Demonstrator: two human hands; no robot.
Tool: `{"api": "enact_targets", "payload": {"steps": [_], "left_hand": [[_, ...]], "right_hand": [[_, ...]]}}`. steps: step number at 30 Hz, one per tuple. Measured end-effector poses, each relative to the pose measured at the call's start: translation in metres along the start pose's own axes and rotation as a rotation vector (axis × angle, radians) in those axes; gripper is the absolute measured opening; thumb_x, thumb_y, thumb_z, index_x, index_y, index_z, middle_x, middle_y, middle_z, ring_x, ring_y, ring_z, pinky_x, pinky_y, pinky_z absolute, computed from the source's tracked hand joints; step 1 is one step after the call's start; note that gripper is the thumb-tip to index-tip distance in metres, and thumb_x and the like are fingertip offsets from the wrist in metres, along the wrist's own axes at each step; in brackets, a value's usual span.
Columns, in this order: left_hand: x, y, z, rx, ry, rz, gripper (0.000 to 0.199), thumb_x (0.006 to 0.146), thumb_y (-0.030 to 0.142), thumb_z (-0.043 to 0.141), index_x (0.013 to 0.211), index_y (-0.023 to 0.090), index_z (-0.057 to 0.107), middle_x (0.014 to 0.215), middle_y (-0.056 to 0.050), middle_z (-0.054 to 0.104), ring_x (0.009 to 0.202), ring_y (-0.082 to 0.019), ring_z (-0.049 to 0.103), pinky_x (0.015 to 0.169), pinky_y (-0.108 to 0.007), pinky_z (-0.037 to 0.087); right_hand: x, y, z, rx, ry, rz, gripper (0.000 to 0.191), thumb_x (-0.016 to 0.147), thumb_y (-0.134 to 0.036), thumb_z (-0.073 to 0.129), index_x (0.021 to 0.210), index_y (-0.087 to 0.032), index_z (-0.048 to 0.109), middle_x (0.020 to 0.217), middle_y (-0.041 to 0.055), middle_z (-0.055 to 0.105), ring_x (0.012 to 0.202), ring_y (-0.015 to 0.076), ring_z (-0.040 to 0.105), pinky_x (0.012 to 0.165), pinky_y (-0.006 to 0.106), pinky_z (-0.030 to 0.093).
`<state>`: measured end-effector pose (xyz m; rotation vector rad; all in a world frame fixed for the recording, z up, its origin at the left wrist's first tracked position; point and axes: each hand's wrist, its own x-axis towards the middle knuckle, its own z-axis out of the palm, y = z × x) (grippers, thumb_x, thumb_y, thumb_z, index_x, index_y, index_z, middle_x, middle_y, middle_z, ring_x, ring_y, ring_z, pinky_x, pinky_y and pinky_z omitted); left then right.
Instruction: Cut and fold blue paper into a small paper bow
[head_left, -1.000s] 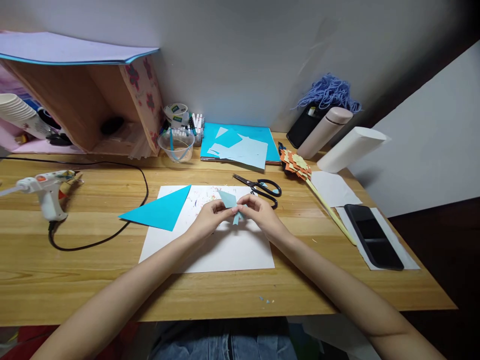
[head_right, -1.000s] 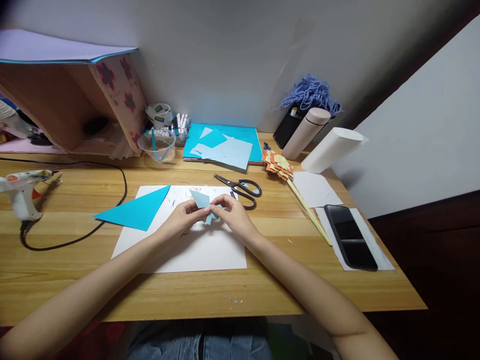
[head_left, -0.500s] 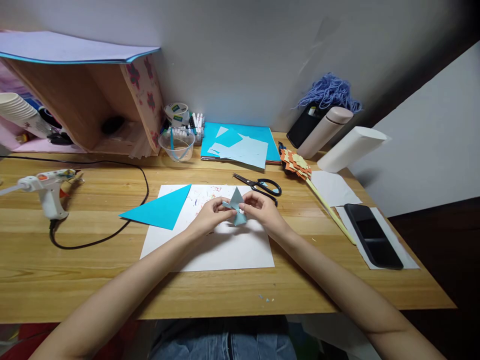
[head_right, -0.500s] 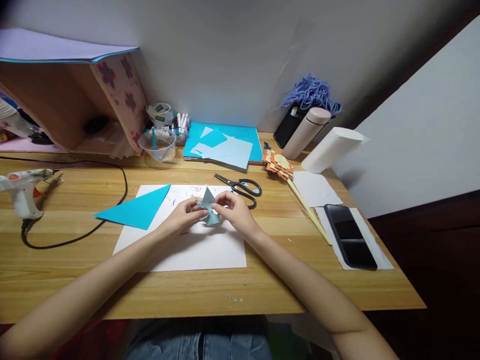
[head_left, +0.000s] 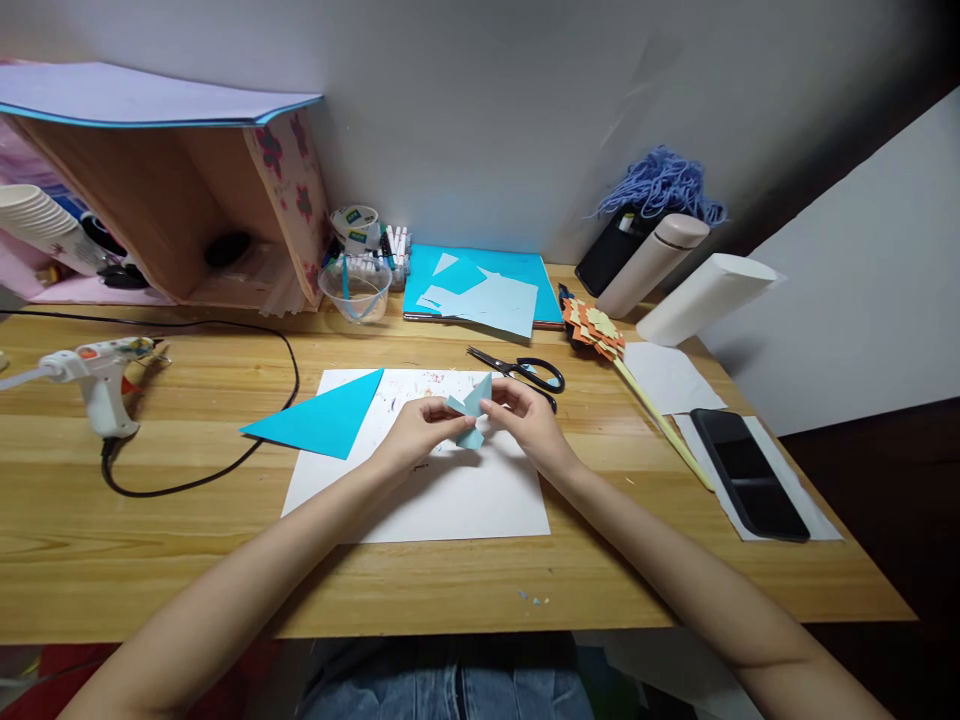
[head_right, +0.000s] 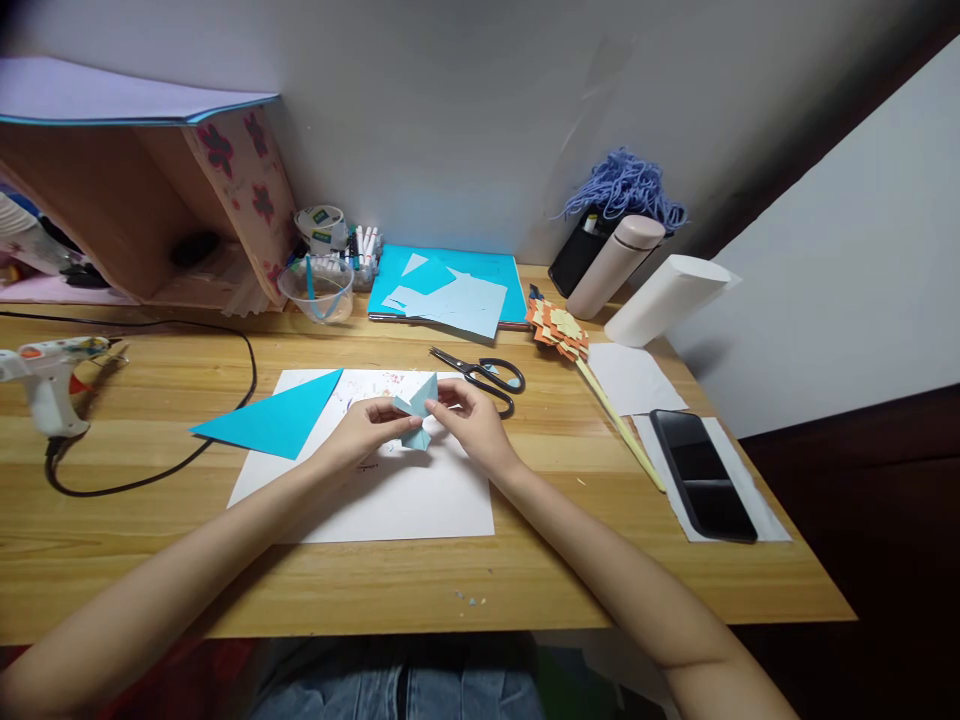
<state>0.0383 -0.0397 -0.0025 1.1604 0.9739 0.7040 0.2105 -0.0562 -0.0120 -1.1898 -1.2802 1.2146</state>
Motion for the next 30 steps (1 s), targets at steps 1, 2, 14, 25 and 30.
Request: {"api": "enact_targets", "payload": {"steps": [1, 2, 14, 25, 30], "left_hand": [[0.000, 0.000, 0.000, 0.013, -0.007, -0.002, 0.031, 0.063, 0.037, 0.072, 0.081, 0.013, 0.070, 0.077, -0.008, 0.069, 0.074, -0.019, 0.062, 0.076, -0.036, 0.047], [0.000, -0.001, 0.000, 0.022, -0.019, 0.000, 0.030, 0.064, 0.037, 0.072, 0.081, 0.012, 0.069, 0.077, -0.008, 0.069, 0.073, -0.019, 0.062, 0.075, -0.036, 0.047], [0.002, -0.002, -0.003, 0.057, -0.054, 0.011, 0.029, 0.069, 0.039, 0.067, 0.079, 0.013, 0.069, 0.075, -0.008, 0.068, 0.069, -0.017, 0.060, 0.071, -0.033, 0.046], [0.004, 0.005, -0.014, 0.163, -0.172, -0.008, 0.021, 0.069, 0.035, 0.065, 0.060, 0.016, 0.063, 0.058, -0.003, 0.059, 0.050, -0.011, 0.048, 0.052, -0.028, 0.039], [0.004, 0.008, -0.024, 0.230, -0.433, -0.025, 0.019, 0.070, 0.035, 0.063, 0.067, 0.016, 0.067, 0.066, -0.006, 0.065, 0.059, -0.015, 0.058, 0.060, -0.030, 0.044]], "right_hand": [[0.000, -0.001, 0.000, -0.021, 0.016, -0.027, 0.027, 0.074, -0.037, 0.065, 0.094, -0.019, 0.063, 0.094, 0.0053, 0.063, 0.087, 0.0175, 0.058, 0.079, 0.031, 0.048], [-0.001, -0.001, 0.000, -0.042, 0.032, -0.054, 0.026, 0.075, -0.037, 0.064, 0.094, -0.019, 0.064, 0.096, 0.0059, 0.064, 0.089, 0.0182, 0.058, 0.081, 0.032, 0.047], [-0.002, 0.001, -0.011, -0.531, 0.097, -0.478, 0.016, 0.082, -0.026, 0.055, 0.091, -0.025, 0.068, 0.079, 0.0044, 0.061, 0.076, 0.0194, 0.055, 0.073, 0.036, 0.046], [0.000, -0.003, -0.016, -0.159, -0.169, -0.222, 0.035, 0.075, -0.035, 0.064, 0.108, -0.024, 0.056, 0.092, 0.0044, 0.057, 0.074, 0.0151, 0.055, 0.066, 0.029, 0.049], [0.003, -0.010, -0.030, 0.055, -0.667, 0.006, 0.032, 0.067, -0.028, 0.073, 0.096, -0.019, 0.063, 0.093, 0.0052, 0.060, 0.080, 0.0146, 0.059, 0.069, 0.026, 0.050]]}}
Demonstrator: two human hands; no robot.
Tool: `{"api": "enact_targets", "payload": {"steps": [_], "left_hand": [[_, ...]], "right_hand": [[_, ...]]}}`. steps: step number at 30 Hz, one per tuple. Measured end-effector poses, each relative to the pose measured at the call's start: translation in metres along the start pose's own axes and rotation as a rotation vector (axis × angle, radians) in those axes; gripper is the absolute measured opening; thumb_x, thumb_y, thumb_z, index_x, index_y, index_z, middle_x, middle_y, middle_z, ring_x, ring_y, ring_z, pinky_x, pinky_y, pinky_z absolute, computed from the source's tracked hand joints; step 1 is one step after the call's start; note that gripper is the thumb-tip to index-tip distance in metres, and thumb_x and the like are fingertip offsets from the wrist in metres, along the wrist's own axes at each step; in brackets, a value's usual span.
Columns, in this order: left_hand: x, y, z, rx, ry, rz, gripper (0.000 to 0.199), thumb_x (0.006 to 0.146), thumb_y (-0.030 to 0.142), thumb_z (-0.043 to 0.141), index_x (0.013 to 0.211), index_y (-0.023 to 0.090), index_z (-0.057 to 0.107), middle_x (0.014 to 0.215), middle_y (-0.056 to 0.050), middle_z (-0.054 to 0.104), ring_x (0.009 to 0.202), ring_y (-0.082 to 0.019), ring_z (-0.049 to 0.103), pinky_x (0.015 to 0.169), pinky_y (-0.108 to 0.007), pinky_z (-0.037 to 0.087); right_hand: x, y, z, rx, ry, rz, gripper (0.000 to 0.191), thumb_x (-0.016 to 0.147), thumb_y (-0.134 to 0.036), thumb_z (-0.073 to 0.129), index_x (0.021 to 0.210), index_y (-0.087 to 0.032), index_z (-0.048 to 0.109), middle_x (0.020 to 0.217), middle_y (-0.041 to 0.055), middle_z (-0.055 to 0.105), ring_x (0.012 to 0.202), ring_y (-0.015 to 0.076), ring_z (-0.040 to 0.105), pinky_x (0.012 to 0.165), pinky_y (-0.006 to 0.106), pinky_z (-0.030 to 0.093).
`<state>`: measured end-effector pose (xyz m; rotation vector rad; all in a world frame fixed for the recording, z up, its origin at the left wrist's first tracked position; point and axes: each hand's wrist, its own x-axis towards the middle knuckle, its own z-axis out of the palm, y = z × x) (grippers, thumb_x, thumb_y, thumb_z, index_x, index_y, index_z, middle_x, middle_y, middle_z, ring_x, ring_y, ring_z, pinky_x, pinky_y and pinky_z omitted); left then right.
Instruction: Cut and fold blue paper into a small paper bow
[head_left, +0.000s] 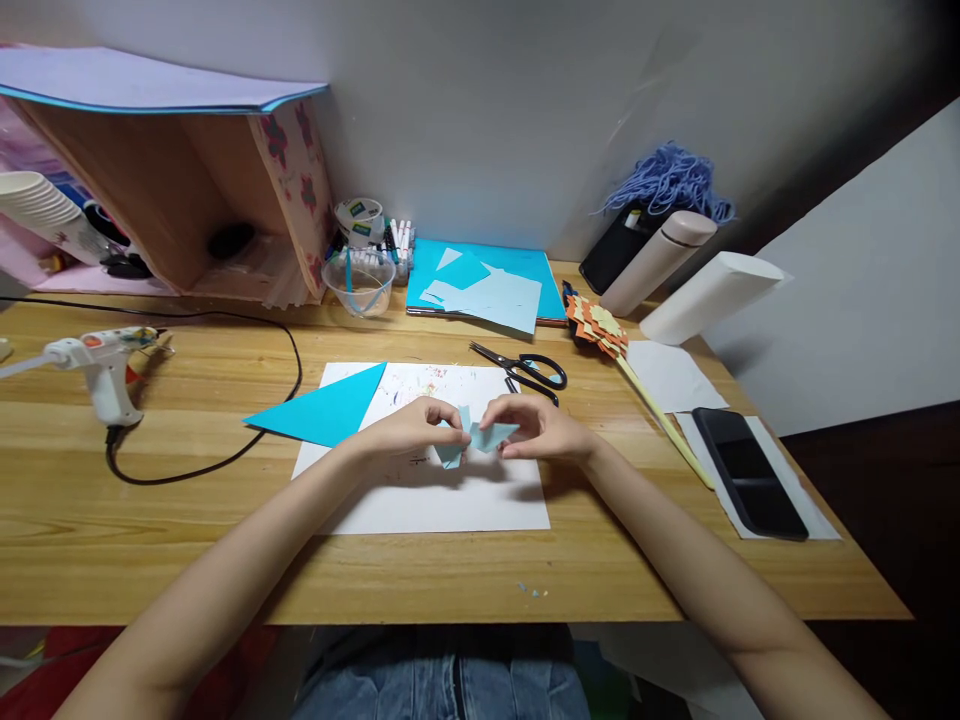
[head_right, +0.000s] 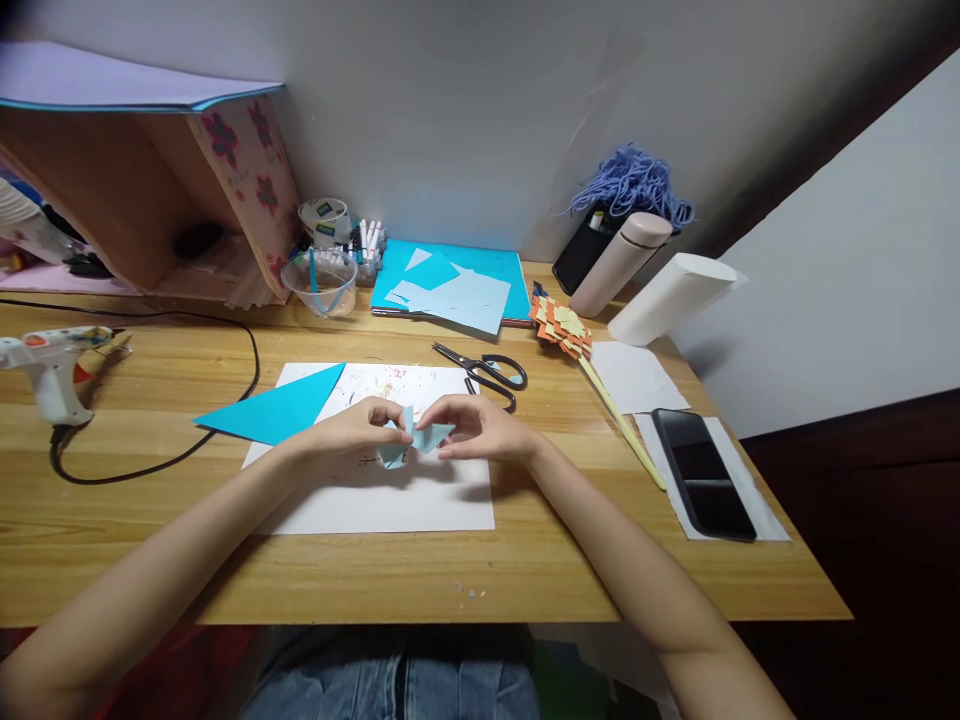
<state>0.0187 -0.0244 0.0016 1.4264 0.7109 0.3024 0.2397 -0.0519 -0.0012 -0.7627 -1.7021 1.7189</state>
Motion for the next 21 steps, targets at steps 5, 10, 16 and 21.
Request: {"api": "enact_targets", "payload": {"steps": [5, 10, 16, 21], "left_hand": [[-0.002, 0.006, -0.002, 0.051, 0.004, 0.030, 0.018, 0.070, 0.034, 0.063, 0.076, 0.017, 0.066, 0.066, -0.005, 0.066, 0.062, -0.015, 0.058, 0.059, -0.027, 0.042], [0.001, 0.005, -0.004, -0.061, 0.161, -0.065, 0.047, 0.068, 0.037, 0.068, 0.108, 0.015, 0.056, 0.070, -0.003, 0.068, 0.054, -0.010, 0.054, 0.049, -0.021, 0.035], [0.007, -0.002, -0.008, -0.248, 0.368, -0.126, 0.061, 0.061, 0.039, 0.075, 0.111, 0.013, 0.052, 0.080, -0.009, 0.069, 0.067, -0.016, 0.064, 0.045, -0.019, 0.033], [0.006, 0.001, -0.003, -0.246, 0.432, -0.140, 0.057, 0.060, 0.036, 0.076, 0.107, 0.013, 0.052, 0.081, -0.009, 0.070, 0.057, -0.013, 0.060, 0.042, -0.019, 0.032]], "right_hand": [[-0.004, -0.006, -0.001, -0.031, -0.012, 0.042, 0.031, 0.067, -0.025, 0.074, 0.095, -0.017, 0.064, 0.093, 0.0063, 0.064, 0.085, 0.0159, 0.062, 0.075, 0.029, 0.050], [-0.003, -0.004, -0.003, -0.112, 0.076, 0.025, 0.023, 0.072, -0.024, 0.069, 0.094, -0.017, 0.064, 0.093, 0.0059, 0.065, 0.085, 0.0146, 0.062, 0.074, 0.027, 0.051], [0.001, 0.003, -0.001, -0.334, 0.188, 0.005, 0.011, 0.075, -0.016, 0.060, 0.084, -0.018, 0.067, 0.078, 0.0025, 0.067, 0.069, 0.0124, 0.063, 0.066, 0.024, 0.051], [0.003, 0.006, 0.006, -0.508, 0.237, -0.137, 0.011, 0.076, -0.017, 0.060, 0.084, -0.020, 0.068, 0.075, 0.0014, 0.070, 0.067, 0.0127, 0.063, 0.061, 0.023, 0.049]]}}
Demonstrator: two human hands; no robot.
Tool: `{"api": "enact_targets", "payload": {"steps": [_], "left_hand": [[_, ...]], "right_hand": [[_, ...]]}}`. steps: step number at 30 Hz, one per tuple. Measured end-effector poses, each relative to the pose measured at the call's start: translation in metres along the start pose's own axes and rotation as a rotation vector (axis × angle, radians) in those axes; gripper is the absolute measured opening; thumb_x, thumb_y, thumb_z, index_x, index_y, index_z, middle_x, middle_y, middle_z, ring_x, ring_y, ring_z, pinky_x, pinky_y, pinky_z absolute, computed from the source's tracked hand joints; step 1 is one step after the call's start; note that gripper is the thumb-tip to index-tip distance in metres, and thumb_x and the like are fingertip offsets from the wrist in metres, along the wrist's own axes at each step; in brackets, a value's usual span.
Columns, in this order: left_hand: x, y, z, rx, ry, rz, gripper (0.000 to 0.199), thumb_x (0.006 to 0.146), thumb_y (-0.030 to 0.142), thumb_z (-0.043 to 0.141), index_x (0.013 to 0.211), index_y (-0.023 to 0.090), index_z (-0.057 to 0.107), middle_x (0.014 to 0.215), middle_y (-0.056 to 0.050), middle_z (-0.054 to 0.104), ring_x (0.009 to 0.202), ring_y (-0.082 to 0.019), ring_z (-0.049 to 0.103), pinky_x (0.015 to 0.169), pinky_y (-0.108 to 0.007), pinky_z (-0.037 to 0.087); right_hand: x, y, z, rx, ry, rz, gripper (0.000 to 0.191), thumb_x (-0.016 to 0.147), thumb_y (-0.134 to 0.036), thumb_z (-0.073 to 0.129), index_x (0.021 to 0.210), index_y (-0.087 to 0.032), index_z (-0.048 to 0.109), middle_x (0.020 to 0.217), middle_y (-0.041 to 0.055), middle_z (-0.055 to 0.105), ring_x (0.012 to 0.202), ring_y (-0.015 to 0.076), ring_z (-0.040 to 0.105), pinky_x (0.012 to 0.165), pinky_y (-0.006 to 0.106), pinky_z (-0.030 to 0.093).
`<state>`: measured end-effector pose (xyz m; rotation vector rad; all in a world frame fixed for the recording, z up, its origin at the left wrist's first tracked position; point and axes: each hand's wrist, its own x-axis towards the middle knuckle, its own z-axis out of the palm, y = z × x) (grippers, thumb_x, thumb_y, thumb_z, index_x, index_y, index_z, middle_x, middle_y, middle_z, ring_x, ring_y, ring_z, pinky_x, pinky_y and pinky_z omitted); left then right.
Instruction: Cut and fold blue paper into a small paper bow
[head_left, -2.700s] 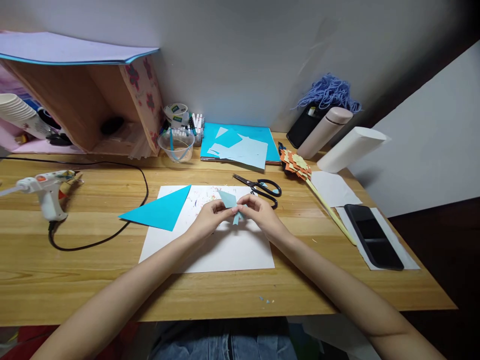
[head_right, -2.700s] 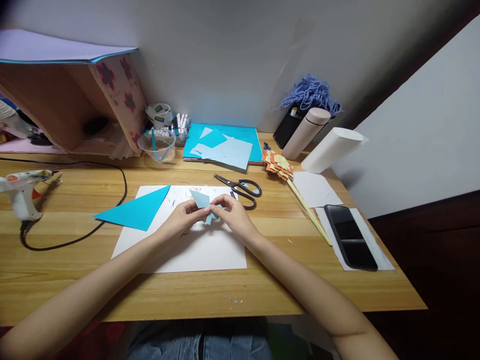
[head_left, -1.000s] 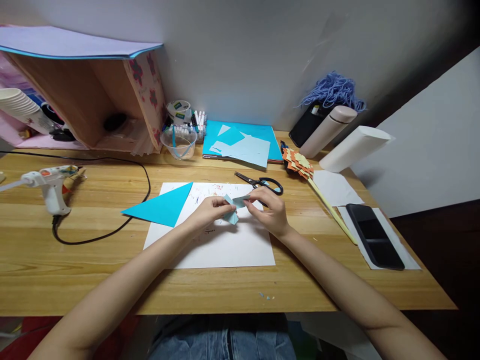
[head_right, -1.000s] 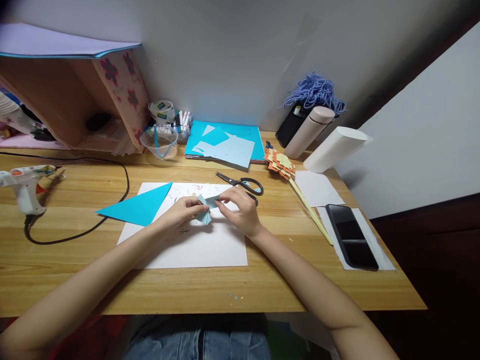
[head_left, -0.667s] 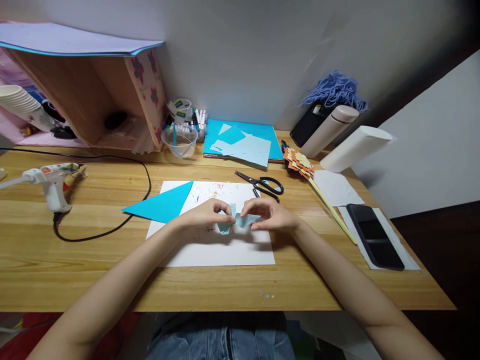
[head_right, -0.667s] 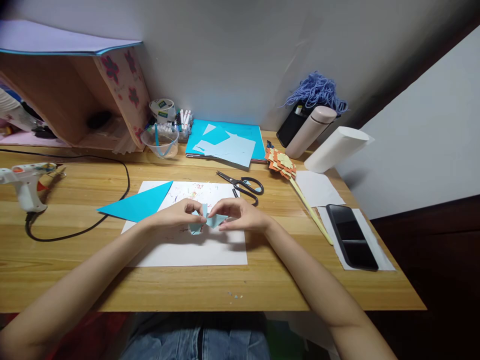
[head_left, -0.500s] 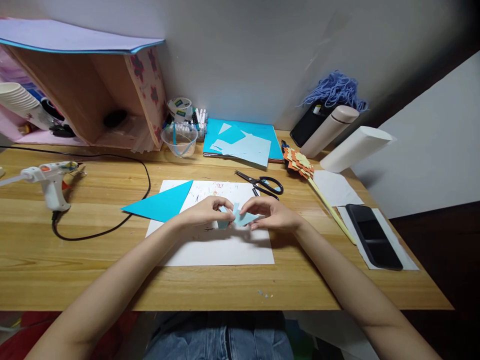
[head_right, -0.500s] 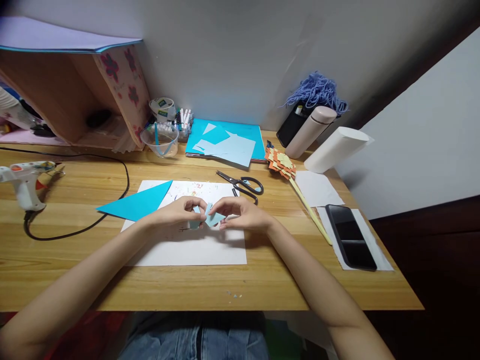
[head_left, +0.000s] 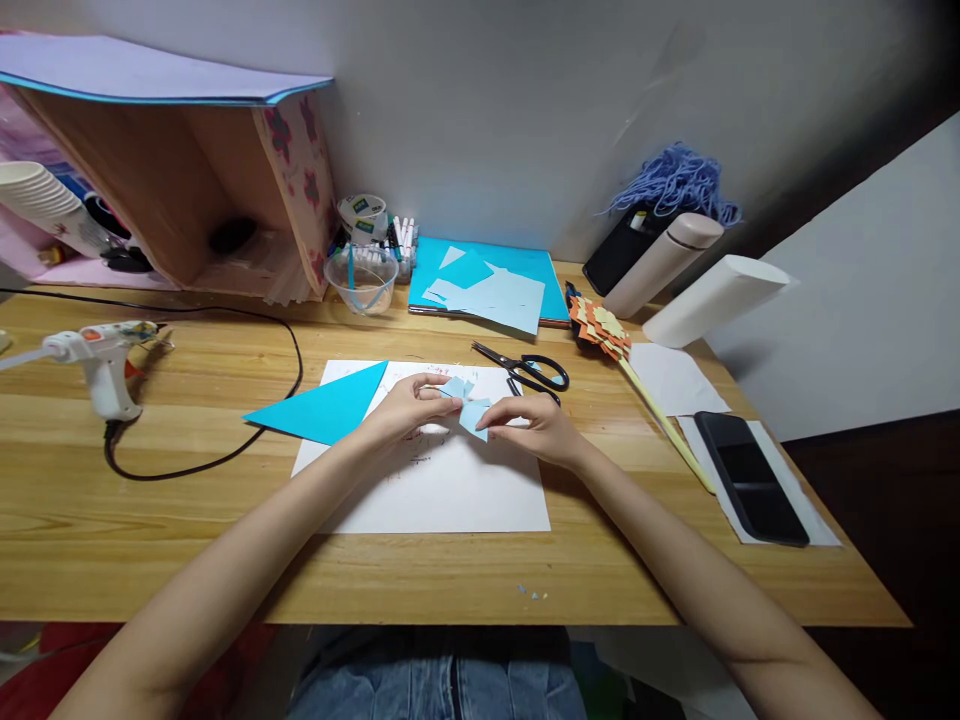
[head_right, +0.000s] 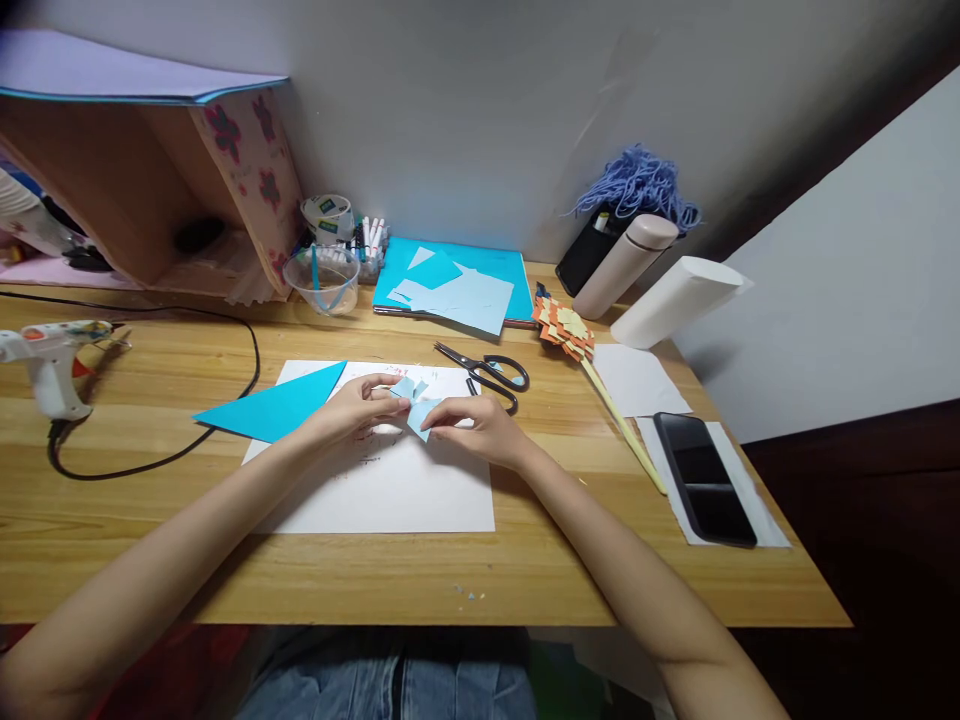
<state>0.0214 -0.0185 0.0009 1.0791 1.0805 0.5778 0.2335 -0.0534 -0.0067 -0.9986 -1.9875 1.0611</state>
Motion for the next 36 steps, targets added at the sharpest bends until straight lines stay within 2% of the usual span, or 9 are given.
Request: {"api": "enact_targets", "payload": {"steps": [3, 5, 10, 15, 21, 27, 36], "left_hand": [[-0.001, -0.002, 0.002, 0.064, -0.003, 0.031, 0.057, 0.063, 0.040, 0.073, 0.109, 0.014, 0.051, 0.077, -0.005, 0.068, 0.045, -0.008, 0.050, 0.037, -0.019, 0.021], [-0.001, -0.003, 0.003, 0.069, 0.010, 0.058, 0.056, 0.063, 0.039, 0.072, 0.108, 0.015, 0.051, 0.071, -0.001, 0.066, 0.044, -0.006, 0.047, 0.037, -0.018, 0.020], [-0.002, -0.002, 0.009, -0.008, 0.040, 0.106, 0.043, 0.060, 0.034, 0.074, 0.094, 0.015, 0.055, 0.065, 0.000, 0.064, 0.053, -0.010, 0.055, 0.048, -0.021, 0.037], [-0.002, -0.004, 0.011, -0.020, -0.008, 0.168, 0.033, 0.062, 0.034, 0.072, 0.085, 0.014, 0.058, 0.077, -0.004, 0.067, 0.068, -0.016, 0.062, 0.056, -0.023, 0.042], [-0.001, -0.005, 0.010, 0.007, -0.024, 0.181, 0.027, 0.065, 0.032, 0.070, 0.083, 0.014, 0.059, 0.074, -0.002, 0.064, 0.070, -0.016, 0.062, 0.063, -0.025, 0.045], [0.000, -0.006, 0.011, -0.006, -0.061, 0.227, 0.023, 0.064, 0.030, 0.070, 0.077, 0.014, 0.059, 0.075, -0.002, 0.062, 0.071, -0.015, 0.061, 0.071, -0.028, 0.046], [-0.002, -0.005, 0.011, 0.016, -0.089, 0.208, 0.022, 0.064, 0.028, 0.071, 0.076, 0.014, 0.059, 0.074, -0.001, 0.061, 0.071, -0.014, 0.060, 0.069, -0.027, 0.044]], "right_hand": [[-0.001, -0.001, 0.004, -0.038, 0.013, -0.048, 0.010, 0.078, -0.020, 0.061, 0.083, -0.021, 0.069, 0.075, 0.0017, 0.070, 0.066, 0.0127, 0.063, 0.057, 0.022, 0.048], [0.000, -0.002, 0.007, -0.037, 0.025, -0.041, 0.008, 0.078, -0.021, 0.061, 0.080, -0.021, 0.069, 0.073, 0.0018, 0.069, 0.065, 0.0127, 0.062, 0.057, 0.022, 0.047], [0.003, -0.007, 0.013, 0.023, 0.088, 0.099, 0.010, 0.078, -0.028, 0.062, 0.074, -0.019, 0.067, 0.073, 0.0019, 0.065, 0.064, 0.0122, 0.056, 0.059, 0.025, 0.043], [0.005, -0.004, 0.018, 0.174, 0.129, 0.297, 0.021, 0.075, -0.038, 0.063, 0.072, -0.017, 0.062, 0.071, 0.0004, 0.055, 0.056, 0.0100, 0.048, 0.052, 0.025, 0.039], [0.006, -0.008, 0.018, 0.091, 0.162, 0.312, 0.020, 0.074, -0.036, 0.063, 0.070, -0.017, 0.063, 0.072, -0.0002, 0.051, 0.060, 0.0101, 0.043, 0.056, 0.026, 0.034], [0.007, -0.008, 0.019, 0.142, 0.134, 0.359, 0.018, 0.074, -0.035, 0.060, 0.070, -0.018, 0.063, 0.076, 0.0007, 0.051, 0.067, 0.0130, 0.047, 0.065, 0.029, 0.036], [0.006, -0.006, 0.019, 0.029, 0.149, 0.341, 0.015, 0.076, -0.029, 0.057, 0.068, -0.018, 0.064, 0.074, 0.0007, 0.050, 0.069, 0.0135, 0.045, 0.066, 0.028, 0.034]]}}
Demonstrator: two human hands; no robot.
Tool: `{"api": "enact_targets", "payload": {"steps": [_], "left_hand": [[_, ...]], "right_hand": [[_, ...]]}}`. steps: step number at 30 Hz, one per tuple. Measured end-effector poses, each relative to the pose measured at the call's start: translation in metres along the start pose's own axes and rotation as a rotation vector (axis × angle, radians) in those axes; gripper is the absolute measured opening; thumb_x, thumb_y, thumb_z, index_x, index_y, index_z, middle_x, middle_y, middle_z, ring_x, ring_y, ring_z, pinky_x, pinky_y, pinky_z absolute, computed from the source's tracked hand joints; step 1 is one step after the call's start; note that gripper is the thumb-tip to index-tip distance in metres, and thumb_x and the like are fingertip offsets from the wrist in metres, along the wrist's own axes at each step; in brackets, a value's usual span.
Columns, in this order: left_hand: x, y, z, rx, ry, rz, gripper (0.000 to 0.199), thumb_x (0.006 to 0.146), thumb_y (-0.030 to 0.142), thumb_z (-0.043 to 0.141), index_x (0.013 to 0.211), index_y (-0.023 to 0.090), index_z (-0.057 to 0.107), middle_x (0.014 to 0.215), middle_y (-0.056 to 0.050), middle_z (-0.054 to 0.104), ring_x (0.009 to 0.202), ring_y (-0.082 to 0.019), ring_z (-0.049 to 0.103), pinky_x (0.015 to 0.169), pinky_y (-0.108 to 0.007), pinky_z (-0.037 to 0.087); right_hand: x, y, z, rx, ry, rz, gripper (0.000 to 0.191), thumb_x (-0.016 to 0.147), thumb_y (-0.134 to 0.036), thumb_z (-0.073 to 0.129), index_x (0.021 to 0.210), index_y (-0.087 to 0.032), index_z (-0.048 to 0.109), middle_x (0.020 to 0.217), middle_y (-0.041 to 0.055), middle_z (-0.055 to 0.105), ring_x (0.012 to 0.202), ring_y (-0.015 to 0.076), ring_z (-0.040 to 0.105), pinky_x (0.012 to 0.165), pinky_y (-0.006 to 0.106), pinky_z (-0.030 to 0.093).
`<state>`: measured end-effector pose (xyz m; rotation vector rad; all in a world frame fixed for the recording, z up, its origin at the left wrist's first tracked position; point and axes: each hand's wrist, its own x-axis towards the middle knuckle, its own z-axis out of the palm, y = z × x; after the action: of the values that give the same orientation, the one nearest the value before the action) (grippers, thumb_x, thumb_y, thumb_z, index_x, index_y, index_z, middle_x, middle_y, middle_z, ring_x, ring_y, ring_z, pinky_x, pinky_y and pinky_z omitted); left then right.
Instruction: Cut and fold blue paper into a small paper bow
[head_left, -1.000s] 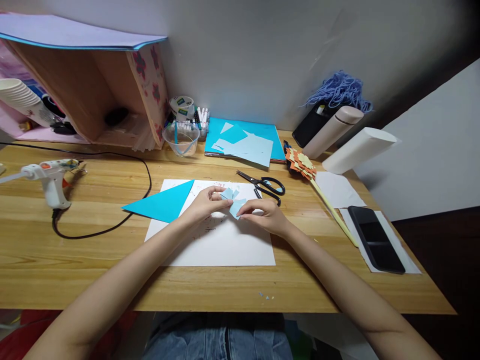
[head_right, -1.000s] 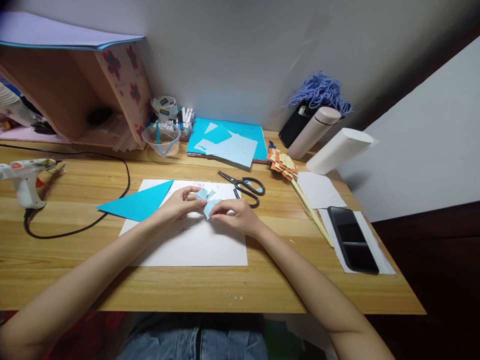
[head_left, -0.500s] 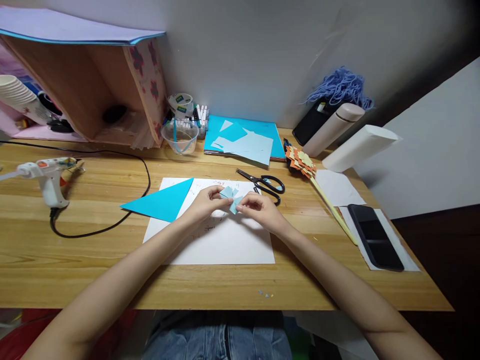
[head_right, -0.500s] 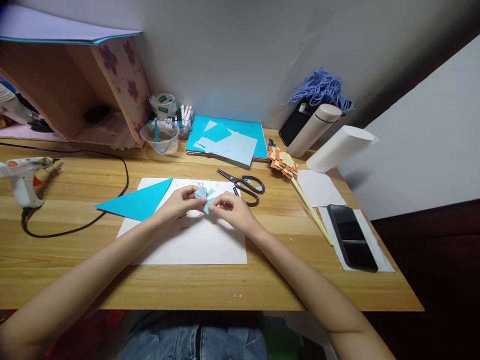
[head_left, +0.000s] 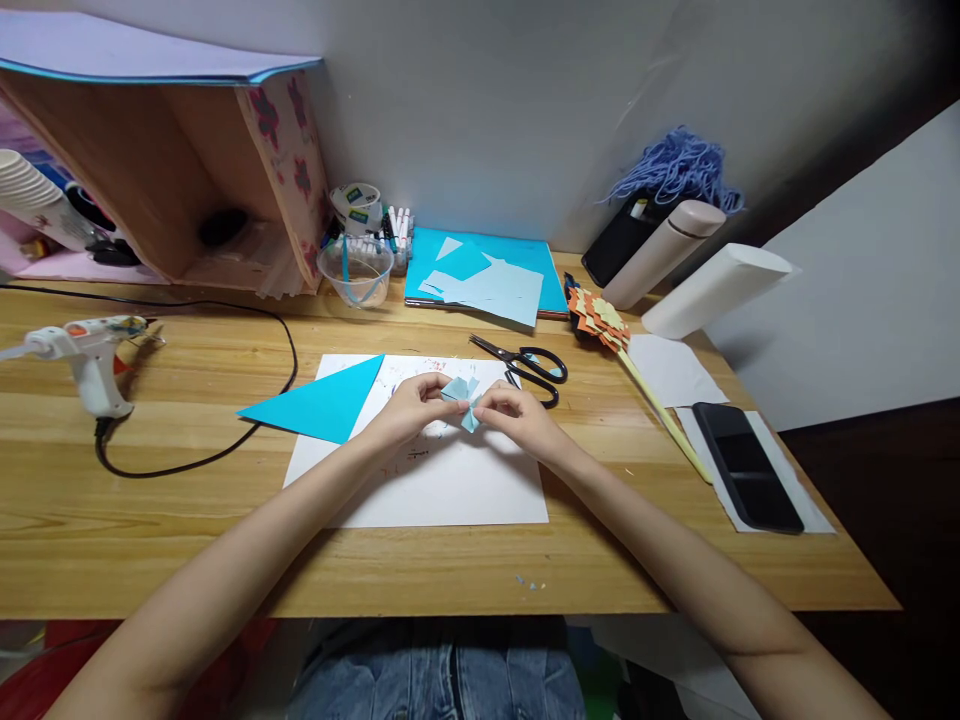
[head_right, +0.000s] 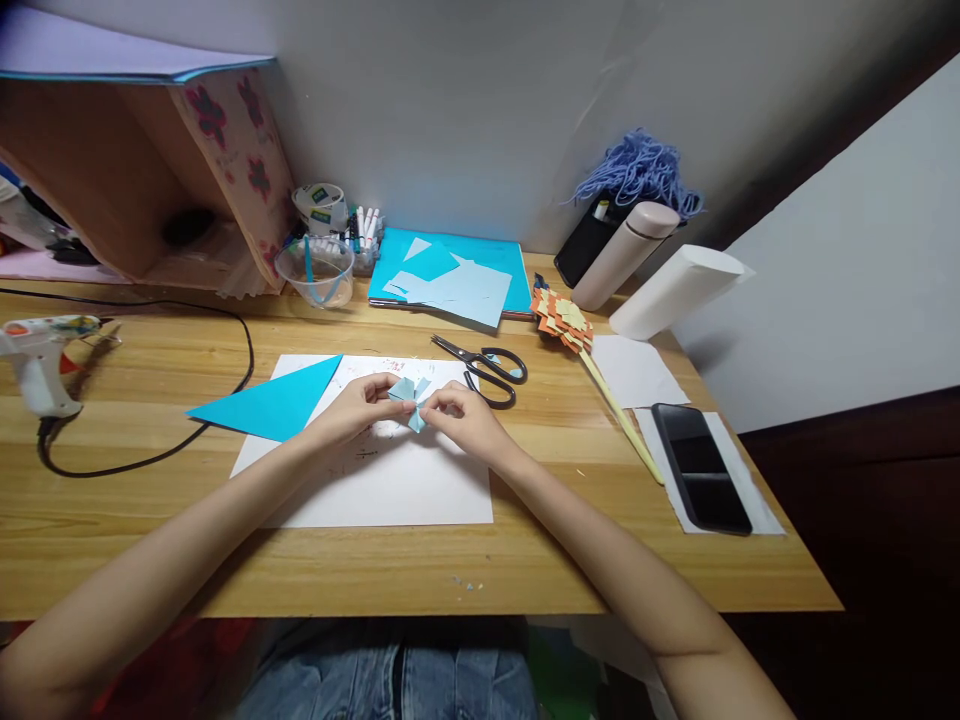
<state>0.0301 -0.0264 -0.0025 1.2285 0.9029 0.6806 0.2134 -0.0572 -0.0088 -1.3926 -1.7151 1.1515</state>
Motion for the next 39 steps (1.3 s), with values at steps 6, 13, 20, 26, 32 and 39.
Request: {"api": "enact_targets", "payload": {"steps": [6, 13, 20, 26, 32, 39], "left_hand": [[-0.0008, 0.0000, 0.0013, -0.024, -0.029, -0.006, 0.023, 0.063, 0.028, 0.072, 0.077, 0.013, 0.060, 0.075, -0.002, 0.061, 0.070, -0.014, 0.060, 0.071, -0.028, 0.045], [-0.0013, 0.0009, 0.0009, -0.041, -0.054, -0.017, 0.025, 0.064, 0.029, 0.071, 0.080, 0.013, 0.061, 0.078, -0.004, 0.063, 0.074, -0.015, 0.062, 0.074, -0.030, 0.046], [-0.0008, 0.0019, 0.0024, -0.005, -0.026, -0.017, 0.025, 0.064, 0.028, 0.070, 0.080, 0.013, 0.059, 0.078, -0.003, 0.061, 0.074, -0.016, 0.061, 0.072, -0.029, 0.045], [-0.0018, 0.0016, 0.0052, 0.024, 0.019, -0.002, 0.026, 0.061, 0.029, 0.072, 0.077, 0.014, 0.058, 0.076, -0.001, 0.060, 0.071, -0.014, 0.059, 0.069, -0.027, 0.044], [-0.0023, -0.0003, 0.0071, 0.001, 0.042, 0.003, 0.029, 0.060, 0.029, 0.073, 0.080, 0.015, 0.057, 0.078, -0.002, 0.062, 0.073, -0.015, 0.061, 0.071, -0.028, 0.045], [-0.0029, 0.0012, 0.0061, -0.039, 0.028, 0.002, 0.029, 0.063, 0.032, 0.072, 0.080, 0.015, 0.057, 0.079, -0.002, 0.064, 0.073, -0.015, 0.061, 0.071, -0.027, 0.045]], "right_hand": [[-0.0015, -0.0020, 0.0011, -0.006, 0.016, -0.012, 0.014, 0.074, -0.026, 0.057, 0.063, -0.019, 0.061, 0.071, 0.0001, 0.050, 0.068, 0.0133, 0.046, 0.065, 0.028, 0.035], [-0.0024, -0.0002, 0.0015, -0.006, 0.011, -0.010, 0.014, 0.073, -0.022, 0.056, 0.060, -0.018, 0.059, 0.070, -0.0002, 0.051, 0.070, 0.0136, 0.047, 0.067, 0.027, 0.035], [-0.0023, 0.0016, 0.0042, -0.025, 0.033, -0.011, 0.014, 0.074, -0.023, 0.057, 0.060, -0.018, 0.059, 0.070, -0.0003, 0.049, 0.068, 0.0130, 0.045, 0.065, 0.027, 0.034], [-0.0024, 0.0008, 0.0045, -0.041, 0.041, 0.001, 0.016, 0.074, -0.022, 0.057, 0.058, -0.018, 0.057, 0.068, -0.0009, 0.048, 0.067, 0.0128, 0.045, 0.064, 0.027, 0.034], [-0.0018, 0.0036, 0.0041, -0.062, 0.036, 0.017, 0.017, 0.075, -0.022, 0.057, 0.058, -0.018, 0.057, 0.068, -0.0007, 0.049, 0.068, 0.0133, 0.046, 0.065, 0.028, 0.034], [-0.0014, 0.0012, 0.0026, -0.027, 0.032, -0.026, 0.020, 0.080, -0.028, 0.054, 0.063, -0.019, 0.059, 0.071, 0.0007, 0.053, 0.072, 0.0147, 0.048, 0.069, 0.029, 0.035]]}}
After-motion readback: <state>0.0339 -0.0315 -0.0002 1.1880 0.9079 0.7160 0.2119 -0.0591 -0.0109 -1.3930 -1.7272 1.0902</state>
